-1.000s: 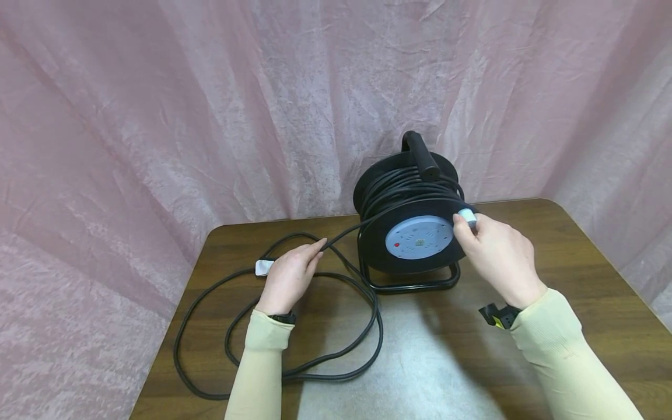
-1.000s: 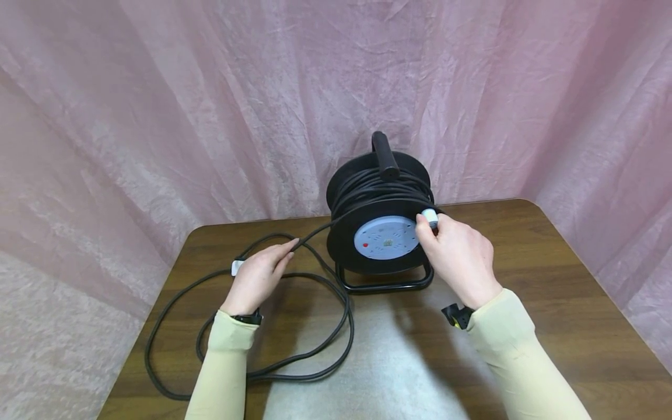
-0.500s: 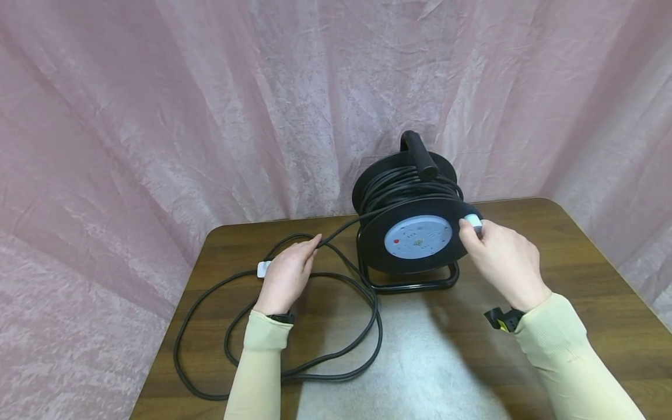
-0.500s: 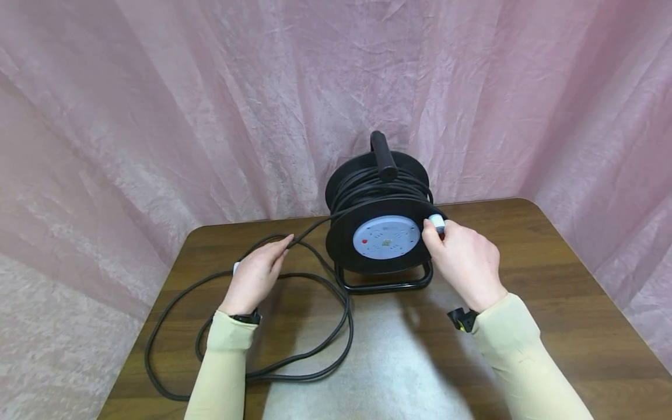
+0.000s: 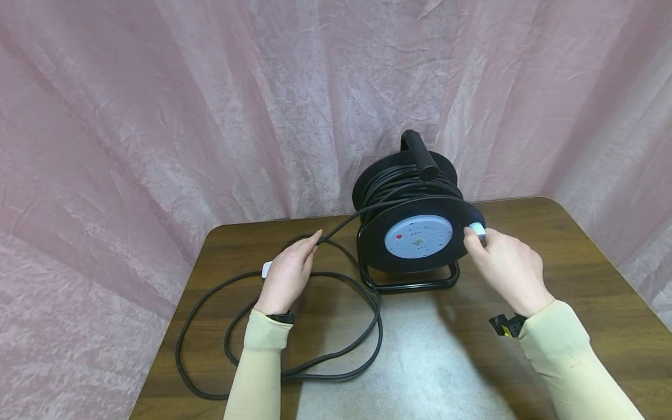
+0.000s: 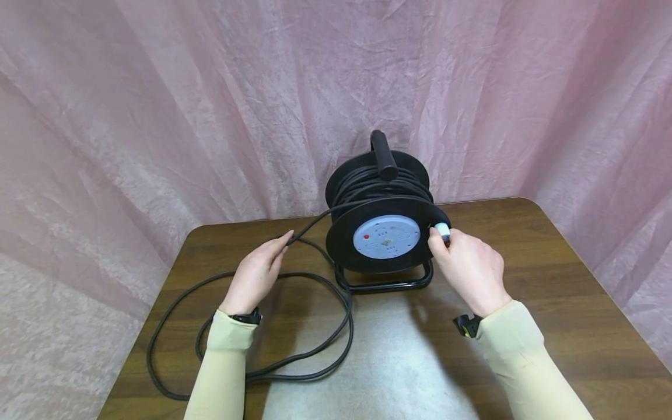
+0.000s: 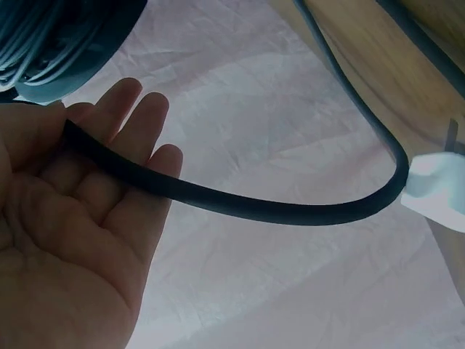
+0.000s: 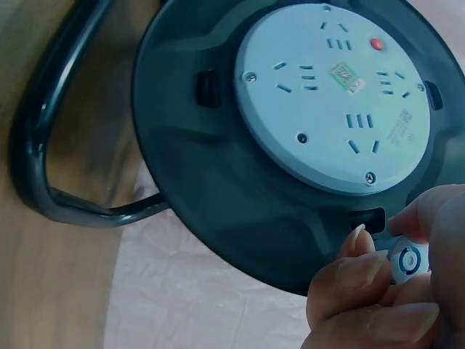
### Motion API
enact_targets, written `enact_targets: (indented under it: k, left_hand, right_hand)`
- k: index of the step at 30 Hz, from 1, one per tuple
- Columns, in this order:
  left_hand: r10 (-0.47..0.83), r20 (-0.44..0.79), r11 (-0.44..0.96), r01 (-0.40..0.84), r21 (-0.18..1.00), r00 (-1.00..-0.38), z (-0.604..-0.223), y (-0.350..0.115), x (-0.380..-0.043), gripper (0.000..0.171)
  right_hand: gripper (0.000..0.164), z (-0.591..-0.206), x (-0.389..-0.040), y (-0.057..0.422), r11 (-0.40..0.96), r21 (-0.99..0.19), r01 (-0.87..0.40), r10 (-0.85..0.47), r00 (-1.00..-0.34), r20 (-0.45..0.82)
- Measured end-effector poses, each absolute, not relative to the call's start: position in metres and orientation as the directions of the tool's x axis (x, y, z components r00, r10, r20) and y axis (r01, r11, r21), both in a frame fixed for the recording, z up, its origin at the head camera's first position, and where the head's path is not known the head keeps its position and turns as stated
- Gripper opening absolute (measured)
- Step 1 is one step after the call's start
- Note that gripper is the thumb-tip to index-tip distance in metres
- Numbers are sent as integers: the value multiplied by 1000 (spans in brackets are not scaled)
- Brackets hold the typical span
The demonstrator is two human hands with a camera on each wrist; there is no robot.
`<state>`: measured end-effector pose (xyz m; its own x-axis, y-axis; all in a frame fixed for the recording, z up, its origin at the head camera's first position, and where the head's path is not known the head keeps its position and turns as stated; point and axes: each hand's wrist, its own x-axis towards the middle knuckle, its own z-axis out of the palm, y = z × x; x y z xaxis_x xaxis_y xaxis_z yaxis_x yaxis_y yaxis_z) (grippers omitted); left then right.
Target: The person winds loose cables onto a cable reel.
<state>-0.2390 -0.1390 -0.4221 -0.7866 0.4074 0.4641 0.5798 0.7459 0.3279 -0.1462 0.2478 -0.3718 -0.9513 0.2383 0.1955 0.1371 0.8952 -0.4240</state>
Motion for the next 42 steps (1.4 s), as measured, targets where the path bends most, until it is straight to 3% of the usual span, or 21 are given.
enact_targets:
  k: [14,26,42]
  left_hand:
    - [335,463,762,525,379,-821,-420,-139,-234,37]
    - [405,357,749,529,398,-842,-419,-135,-234,48]
    - [392,412,720,553,419,-822,-420,-137,-236,47]
  right_hand:
    - [64,-383,-147,250,897,-423,127,224,-956,188]
    - [61,-393,-148,253,904,-406,135,223,-959,177]
    - [63,-413,-149,252,905,-397,152,199,-977,81]
